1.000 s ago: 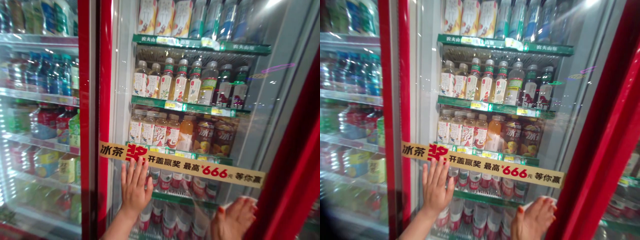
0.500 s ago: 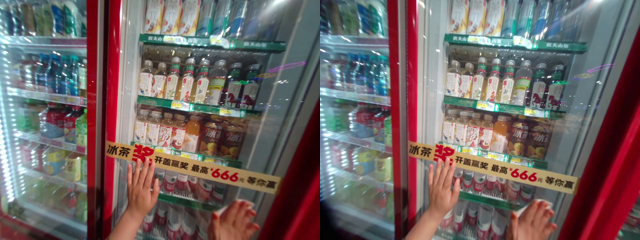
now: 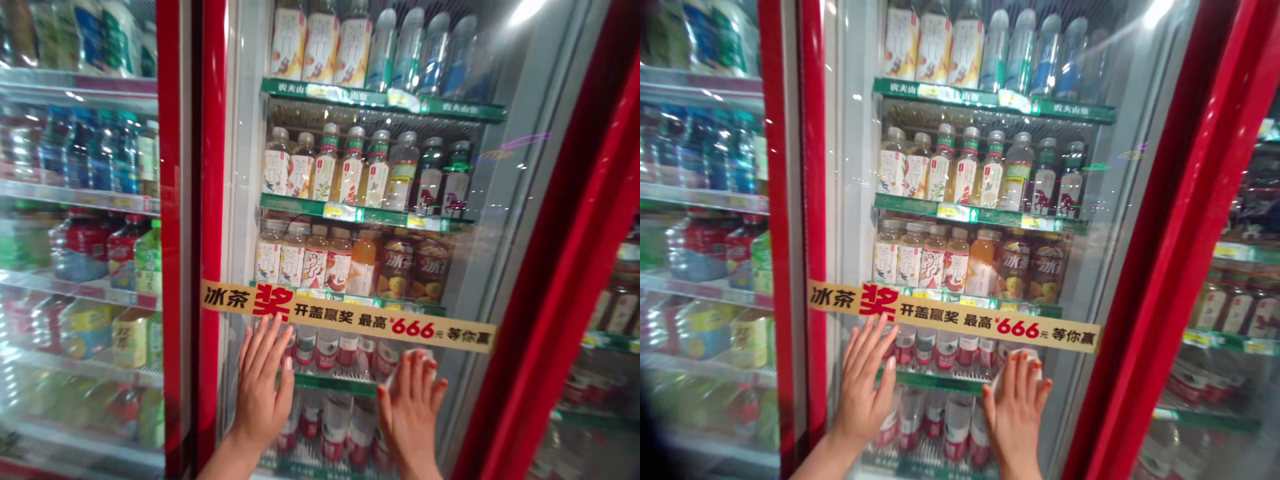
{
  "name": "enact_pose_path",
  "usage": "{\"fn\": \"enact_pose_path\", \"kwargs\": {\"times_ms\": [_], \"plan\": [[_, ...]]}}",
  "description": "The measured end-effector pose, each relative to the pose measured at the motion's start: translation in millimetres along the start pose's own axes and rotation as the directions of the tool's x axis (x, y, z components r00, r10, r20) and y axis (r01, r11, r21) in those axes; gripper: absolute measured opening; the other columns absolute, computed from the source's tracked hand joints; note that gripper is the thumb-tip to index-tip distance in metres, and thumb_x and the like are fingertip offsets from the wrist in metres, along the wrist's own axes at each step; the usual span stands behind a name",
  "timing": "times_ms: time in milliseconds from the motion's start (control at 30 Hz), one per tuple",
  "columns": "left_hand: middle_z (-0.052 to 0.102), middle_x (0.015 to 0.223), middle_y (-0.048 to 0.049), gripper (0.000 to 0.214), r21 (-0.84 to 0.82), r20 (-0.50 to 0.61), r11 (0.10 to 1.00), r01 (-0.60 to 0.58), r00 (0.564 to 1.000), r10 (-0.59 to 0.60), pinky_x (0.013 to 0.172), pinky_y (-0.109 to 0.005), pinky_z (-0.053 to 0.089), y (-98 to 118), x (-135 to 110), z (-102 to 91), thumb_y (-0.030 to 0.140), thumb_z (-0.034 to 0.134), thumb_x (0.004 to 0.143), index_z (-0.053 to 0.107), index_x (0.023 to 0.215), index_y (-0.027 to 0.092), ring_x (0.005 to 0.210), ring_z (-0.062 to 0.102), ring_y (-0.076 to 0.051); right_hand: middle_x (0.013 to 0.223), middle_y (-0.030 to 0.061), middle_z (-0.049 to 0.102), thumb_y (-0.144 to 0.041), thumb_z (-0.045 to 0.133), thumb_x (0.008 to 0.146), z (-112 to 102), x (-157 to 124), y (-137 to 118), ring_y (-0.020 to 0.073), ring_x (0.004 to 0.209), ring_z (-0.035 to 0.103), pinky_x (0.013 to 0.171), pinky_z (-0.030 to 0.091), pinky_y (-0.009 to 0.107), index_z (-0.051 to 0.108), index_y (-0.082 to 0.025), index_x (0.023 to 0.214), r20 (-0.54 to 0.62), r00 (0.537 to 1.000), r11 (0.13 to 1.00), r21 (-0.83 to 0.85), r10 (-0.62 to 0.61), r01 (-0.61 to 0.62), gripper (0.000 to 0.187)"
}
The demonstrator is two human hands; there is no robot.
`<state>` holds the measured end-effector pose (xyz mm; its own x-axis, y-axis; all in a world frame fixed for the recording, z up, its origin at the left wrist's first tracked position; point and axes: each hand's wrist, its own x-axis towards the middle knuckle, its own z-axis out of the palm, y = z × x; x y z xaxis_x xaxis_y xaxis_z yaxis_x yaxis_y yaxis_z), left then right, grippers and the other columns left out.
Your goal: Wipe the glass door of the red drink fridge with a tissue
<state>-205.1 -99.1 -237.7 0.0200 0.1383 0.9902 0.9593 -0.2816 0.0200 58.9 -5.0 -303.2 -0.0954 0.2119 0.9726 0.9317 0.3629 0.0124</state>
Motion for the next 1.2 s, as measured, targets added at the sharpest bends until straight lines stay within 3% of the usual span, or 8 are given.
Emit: {"fn": "enact_pose_path", "kwargs": {"times_ms": [100, 367, 533, 633, 800, 900, 1100, 1200], "plan": [[0.061, 0.165, -0.0065, 0.059, -0.083, -0.038, 0.993, 0.084, 0.995, -0.087, 0.137, -0.041, 0.039, 13.7, 8.9, -15.3, 0.015, 0.054, 0.104, 0.053, 0.162, 0.024, 0.159, 0.052, -0.019, 0.188, 0.0176, 0.004, -0.041, 0.038, 0.112, -0.6, 50.7, -14.2, 0.0415, 0.176, 0.002, 0.136, 0.018, 0.08, 0.001, -0.012, 0.179, -0.044, 0.988, 0.988, 0.044, 0.147, -0.145, 0.082], [0.052, 0.174, -0.0097, 0.064, -0.179, -0.016, 0.984, -0.011, 1.0, 0.008, 0.13, -0.035, 0.047, 34.0, 14.5, 0.1, 0.018, 0.045, 0.107, 0.037, 0.171, 0.023, 0.162, 0.048, -0.017, 0.185, 0.0117, 0.028, -0.023, 0.052, 0.102, 11.2, 62.6, -124.5, 0.0264, 0.176, 0.013, 0.14, 0.031, 0.051, 0.018, -0.012, 0.179, -0.097, 0.937, 0.87, 0.347, -0.337, 0.349, 0.085], [0.047, 0.176, -0.012, 0.073, -0.036, 0.19, 0.978, -0.205, 0.959, 0.209, 0.146, -0.046, 0.011, 28.2, -3.6, 28.1, 0.055, 0.023, 0.113, 0.024, 0.177, 0.018, 0.174, 0.026, -0.021, 0.187, 0.02, 0.016, -0.028, 0.05, 0.099, -8.8, 63.9, -76.3, 0.032, 0.175, 0.017, 0.134, 0.041, 0.056, 0.006, -0.005, 0.178, -0.112, 0.857, 0.741, 0.454, -0.504, 0.495, 0.093], [0.051, 0.173, -0.006, 0.077, 0.2, 0.182, 0.953, -0.227, 0.964, 0.192, 0.145, -0.042, -0.002, 6.6, -10.9, 23.8, 0.063, 0.034, 0.111, 0.024, 0.177, 0.026, 0.176, 0.015, -0.016, 0.185, 0.0169, 0.026, -0.035, 0.057, 0.1, -36.9, 70.3, -21.9, 0.0324, 0.174, 0.021, 0.14, 0.027, 0.061, 0.018, -0.011, 0.178, -0.054, 0.797, 0.723, 0.388, -0.601, 0.571, 0.091], [0.014, 0.186, -0.0191, 0.081, 0.368, -0.049, 0.928, 0.059, 0.998, -0.044, 0.144, -0.064, 0.001, -46.7, 24.4, -1.8, 0.036, 0.041, 0.11, 0.005, 0.178, 0.014, 0.177, -0.005, -0.029, 0.187, 0.0123, 0.021, -0.034, 0.051, 0.106, -35.3, 62.2, 54.9, 0.036, 0.174, 0.019, 0.14, 0.017, 0.068, 0.017, -0.02, 0.18, -0.169, 0.967, 0.948, 0.225, -0.19, 0.226, 0.083], [-0.002, 0.188, -0.0206, 0.082, 0.363, -0.095, 0.924, 0.123, 0.991, -0.095, 0.144, -0.066, 0.01, -48.4, 52.5, 4.8, 0.028, 0.036, 0.107, -0.002, 0.177, 0.01, 0.177, -0.006, -0.034, 0.187, 0.0128, 0.02, -0.036, 0.043, 0.109, -11.7, 47.7, 62.5, 0.039, 0.174, 0.019, 0.138, 0.016, 0.076, 0.016, -0.022, 0.18, -0.144, 0.988, 0.978, 0.194, -0.047, 0.075, 0.078], [0.028, 0.185, -0.0064, 0.086, 0.311, 0.089, 0.917, -0.249, 0.969, 0.233, 0.143, -0.037, 0.021, -27.5, 22.5, 15.6, 0.061, 0.045, 0.107, 0.018, 0.178, 0.021, 0.175, 0.02, -0.021, 0.186, 0.008, 0.025, -0.029, 0.044, 0.107, 0.5, 37.8, 52.3, 0.0297, 0.174, 0.021, 0.142, 0.012, 0.066, 0.025, -0.023, 0.178, -0.205, 0.973, 0.982, 0.126, -0.111, 0.138, 0.074], [0.017, 0.187, -0.0118, 0.083, 0.351, 0.04, 0.922, -0.162, 0.987, 0.158, 0.145, -0.044, 0.012, -45.0, 27.0, 1.2, 0.051, 0.045, 0.11, 0.013, 0.178, 0.015, 0.177, 0.009, -0.023, 0.185, 0.0065, 0.029, -0.031, 0.046, 0.107, 0.1, 37.7, 52.8, 0.0307, 0.173, 0.025, 0.142, 0.014, 0.067, 0.028, -0.025, 0.178, -0.207, 0.974, 0.983, 0.143, -0.088, 0.119, 0.073]]}}
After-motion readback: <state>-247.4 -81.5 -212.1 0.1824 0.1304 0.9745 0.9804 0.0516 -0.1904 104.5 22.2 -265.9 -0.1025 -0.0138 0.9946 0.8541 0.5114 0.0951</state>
